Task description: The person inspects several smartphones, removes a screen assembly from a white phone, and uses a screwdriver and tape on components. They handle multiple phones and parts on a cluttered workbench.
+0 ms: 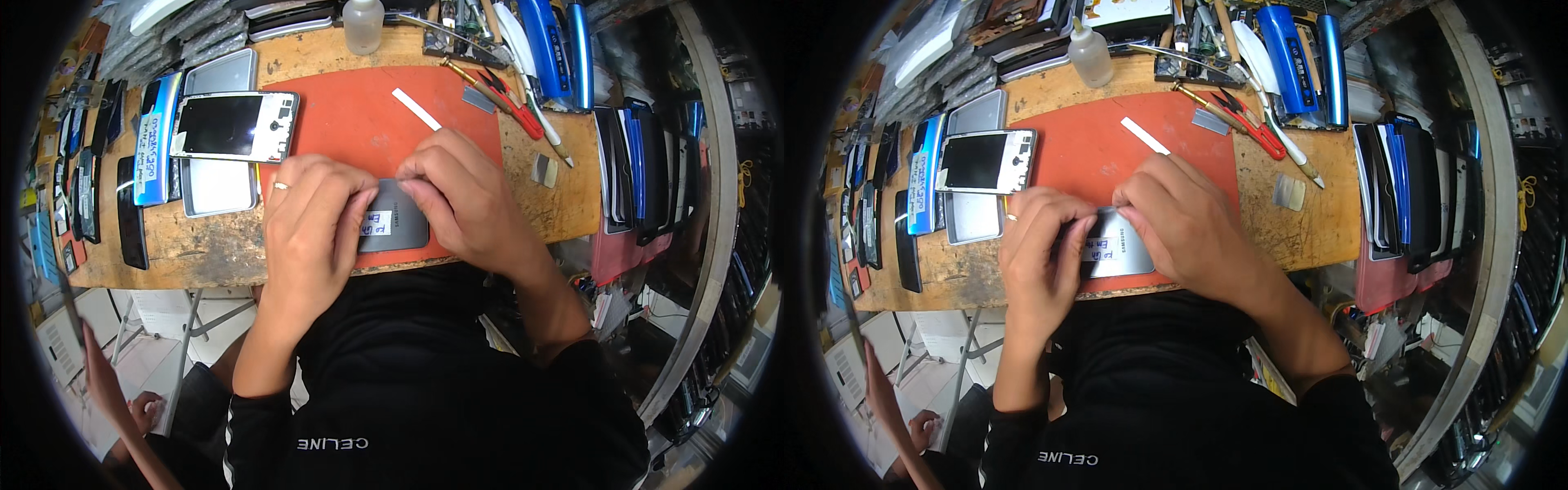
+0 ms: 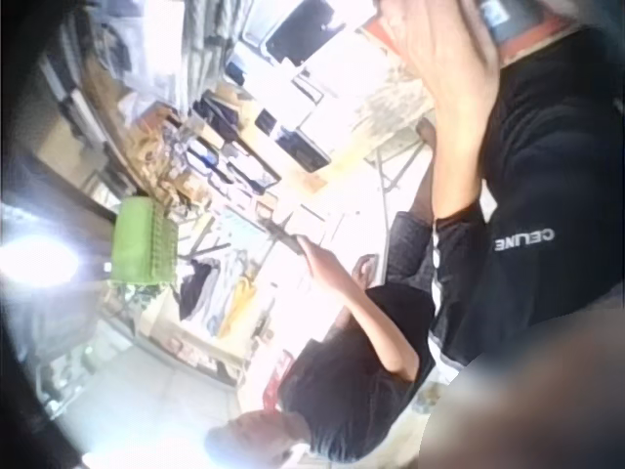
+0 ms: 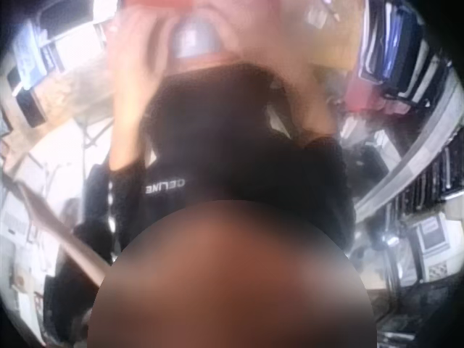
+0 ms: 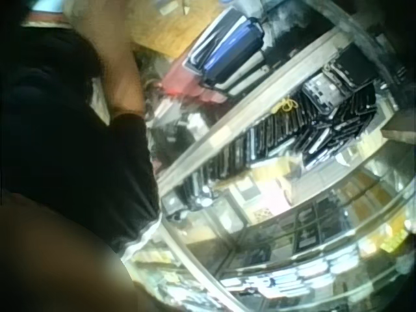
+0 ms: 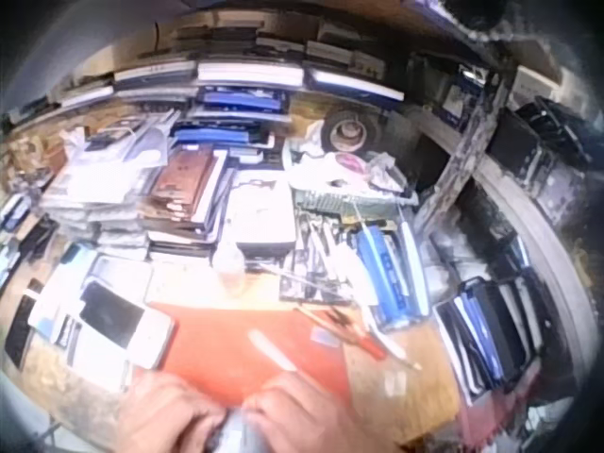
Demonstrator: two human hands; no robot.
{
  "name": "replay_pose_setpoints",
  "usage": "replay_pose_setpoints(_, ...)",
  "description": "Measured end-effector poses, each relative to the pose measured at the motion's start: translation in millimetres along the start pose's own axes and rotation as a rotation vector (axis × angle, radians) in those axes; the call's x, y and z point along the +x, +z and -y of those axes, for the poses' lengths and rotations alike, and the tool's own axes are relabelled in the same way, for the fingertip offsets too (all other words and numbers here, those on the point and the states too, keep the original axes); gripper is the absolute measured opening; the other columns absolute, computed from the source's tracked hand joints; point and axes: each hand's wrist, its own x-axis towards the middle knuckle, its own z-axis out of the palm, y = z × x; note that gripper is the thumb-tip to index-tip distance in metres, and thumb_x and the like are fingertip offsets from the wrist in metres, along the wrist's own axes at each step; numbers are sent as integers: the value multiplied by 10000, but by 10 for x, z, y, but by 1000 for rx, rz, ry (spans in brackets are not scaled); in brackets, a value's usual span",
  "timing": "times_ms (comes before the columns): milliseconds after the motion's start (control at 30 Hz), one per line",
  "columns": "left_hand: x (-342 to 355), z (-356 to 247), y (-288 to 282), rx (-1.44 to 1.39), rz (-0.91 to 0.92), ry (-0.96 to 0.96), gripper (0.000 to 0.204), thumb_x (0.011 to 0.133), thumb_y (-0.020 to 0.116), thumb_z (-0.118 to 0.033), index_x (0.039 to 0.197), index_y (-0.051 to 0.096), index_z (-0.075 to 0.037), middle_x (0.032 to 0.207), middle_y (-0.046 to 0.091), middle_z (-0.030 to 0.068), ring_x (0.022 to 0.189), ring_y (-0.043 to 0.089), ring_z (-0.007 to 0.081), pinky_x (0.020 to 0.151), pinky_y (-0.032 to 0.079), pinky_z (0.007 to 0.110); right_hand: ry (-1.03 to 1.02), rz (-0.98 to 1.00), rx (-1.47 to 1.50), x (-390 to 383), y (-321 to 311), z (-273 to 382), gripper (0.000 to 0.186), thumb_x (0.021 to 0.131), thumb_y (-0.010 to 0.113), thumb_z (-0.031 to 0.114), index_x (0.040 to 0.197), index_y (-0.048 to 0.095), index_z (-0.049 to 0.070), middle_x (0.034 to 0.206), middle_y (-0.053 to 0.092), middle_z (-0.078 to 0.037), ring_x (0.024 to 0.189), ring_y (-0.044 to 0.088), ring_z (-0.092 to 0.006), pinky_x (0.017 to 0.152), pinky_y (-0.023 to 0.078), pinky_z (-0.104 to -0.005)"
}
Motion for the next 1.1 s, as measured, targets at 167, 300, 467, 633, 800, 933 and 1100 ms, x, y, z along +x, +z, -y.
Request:
replay_pose_setpoints(167,-10,54,58,28,22,-46,169,813,768,45,947,678,-6,906,678,131,877,645,324,779,508,423,-80,-3,-81,3,38,-121,135,854,718,-32,977,674,2,924,621,-126,847,620,-320,758,504,-427)
replay_pose_setpoints(300,-47,42,31,-9,4,-118,221,794,816,-23,986,708,-6,925,694,113,871,652,307,771,502,415,-147,-12,-117,-24,35,-135,138,833,711,17,966,675,30,922,609,-92,846,620,-284,757,492,-414)
replay_pose_setpoints(467,-17,66,24,156,92,40,190,774,806,-58,954,746,-51,927,707,51,852,660,246,732,488,366,-191,32,-164,-29,15,-136,147,806,719,23,951,701,32,912,625,-76,812,615,-258,708,473,-377)
replay_pose_setpoints(633,-36,38,-8,211,94,70,221,724,760,-89,940,747,-44,912,706,63,873,692,248,727,505,365,-176,14,-108,-36,10,-137,190,760,771,-9,942,726,23,905,645,-73,773,610,-251,668,460,-365)
replay_pose_setpoints(800,-53,41,-42,237,128,90,228,709,750,-96,928,749,-32,925,710,79,892,707,263,743,525,370,-152,56,-126,-48,9,-125,185,756,780,3,932,731,27,893,636,-63,764,608,-240,666,464,-358)
replay_pose_setpoints(933,-64,65,-29,211,123,72,244,695,758,-88,931,755,-26,925,706,80,898,699,264,762,528,373,-157,50,-150,-48,30,-118,178,756,785,12,922,726,29,882,625,-63,767,611,-244,669,469,-362)
replay_pose_setpoints(1100,-76,66,-15,170,118,30,264,672,780,-56,932,754,-17,925,685,83,891,685,266,770,520,368,-174,52,-165,-45,60,-152,166,781,722,76,937,682,31,899,587,-62,782,592,-232,670,458,-365)
